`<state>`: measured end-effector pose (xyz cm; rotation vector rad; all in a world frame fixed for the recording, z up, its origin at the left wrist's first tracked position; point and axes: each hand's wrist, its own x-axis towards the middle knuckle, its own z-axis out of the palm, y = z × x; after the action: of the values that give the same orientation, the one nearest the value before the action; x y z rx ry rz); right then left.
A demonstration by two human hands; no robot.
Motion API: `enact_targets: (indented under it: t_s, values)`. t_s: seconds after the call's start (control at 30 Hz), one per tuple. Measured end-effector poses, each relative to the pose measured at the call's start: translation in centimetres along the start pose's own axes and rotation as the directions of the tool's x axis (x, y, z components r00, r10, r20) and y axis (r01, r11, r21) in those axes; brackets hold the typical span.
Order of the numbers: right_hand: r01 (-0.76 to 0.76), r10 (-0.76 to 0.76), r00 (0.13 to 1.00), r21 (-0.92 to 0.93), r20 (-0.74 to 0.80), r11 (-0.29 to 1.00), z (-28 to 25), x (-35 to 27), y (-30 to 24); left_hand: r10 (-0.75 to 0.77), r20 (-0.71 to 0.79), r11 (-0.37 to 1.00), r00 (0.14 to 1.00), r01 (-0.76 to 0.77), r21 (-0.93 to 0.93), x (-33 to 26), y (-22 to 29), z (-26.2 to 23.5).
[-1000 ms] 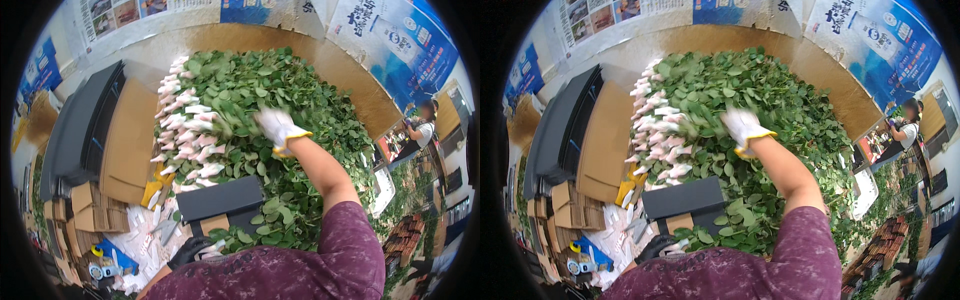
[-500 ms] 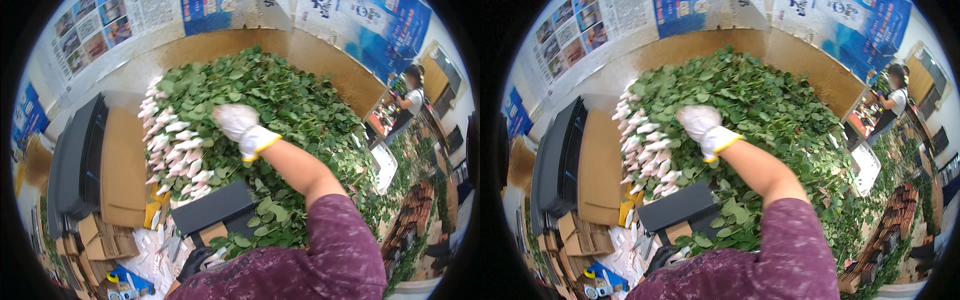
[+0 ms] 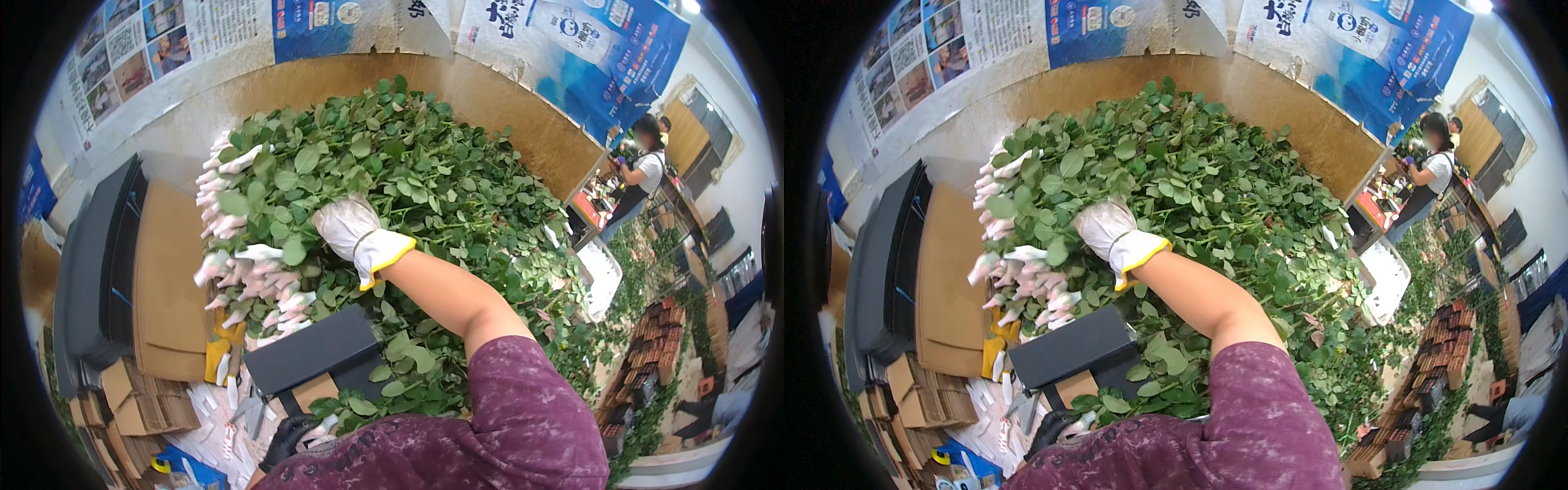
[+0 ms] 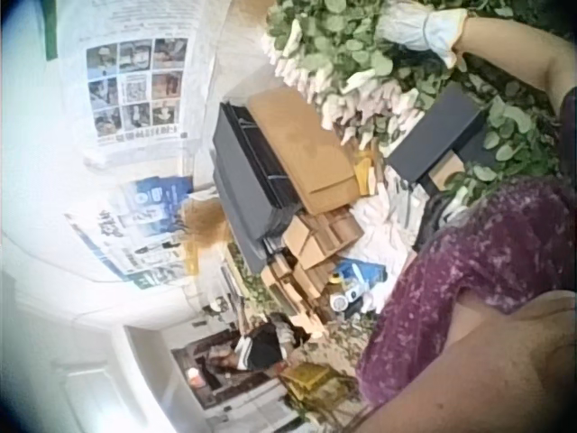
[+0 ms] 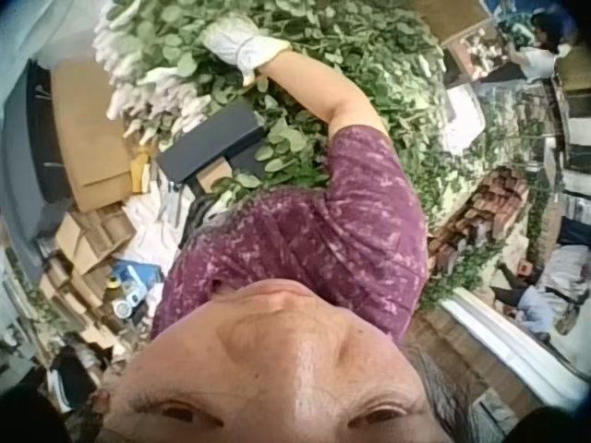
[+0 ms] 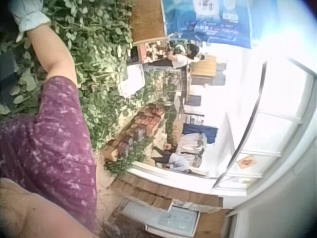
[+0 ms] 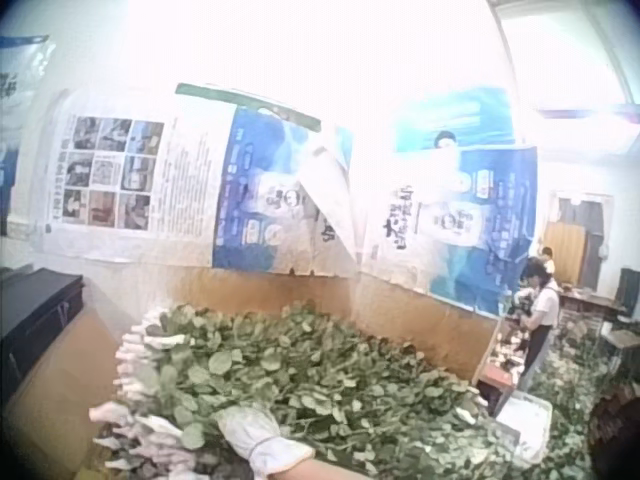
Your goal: The person selects individual roses from a pile, arranges them in rows within a black cardboard tray, covers them with a plastic sheet, and then repeats the process with a cardboard box.
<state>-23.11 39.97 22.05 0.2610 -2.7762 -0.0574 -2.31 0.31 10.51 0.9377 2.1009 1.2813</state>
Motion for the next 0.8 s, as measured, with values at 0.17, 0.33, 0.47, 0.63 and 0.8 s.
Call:
enact_targets:
  t_s: [0.17,0.33,0.47,0.63,0.8]
  values:
    - [-0.06,0.059,0.996,-0.023,-0.069,0.998,-1.7,-2.5,-2.6,0.076,-0.05,0.995,0.996,-0.073,0.071,-0.5,0.6,0.2]
    - [-0.142,0.096,0.906,0.083,0.412,0.986,6.7,-8.7,2.6,0.109,0.033,0.989,0.993,-0.112,0.101,1.3,2.3,-0.5]
    - [0.108,-0.043,0.902,-0.128,0.43,0.986,-3.1,-6.2,-1.8,0.113,0.03,0.988,0.993,-0.115,0.101,0.3,2.2,-1.0]
    - [0.195,-0.196,0.977,-0.017,-0.08,0.981,-8.9,-3.8,-6.0,0.228,-0.012,0.967,0.974,-0.225,0.117,0.4,0.6,-0.1]
    - [0.552,-0.556,0.828,0.064,0.072,0.831,-2.8,-1.6,-11.6,0.252,0.012,0.965,0.968,-0.252,0.068,1.1,0.3,0.2]
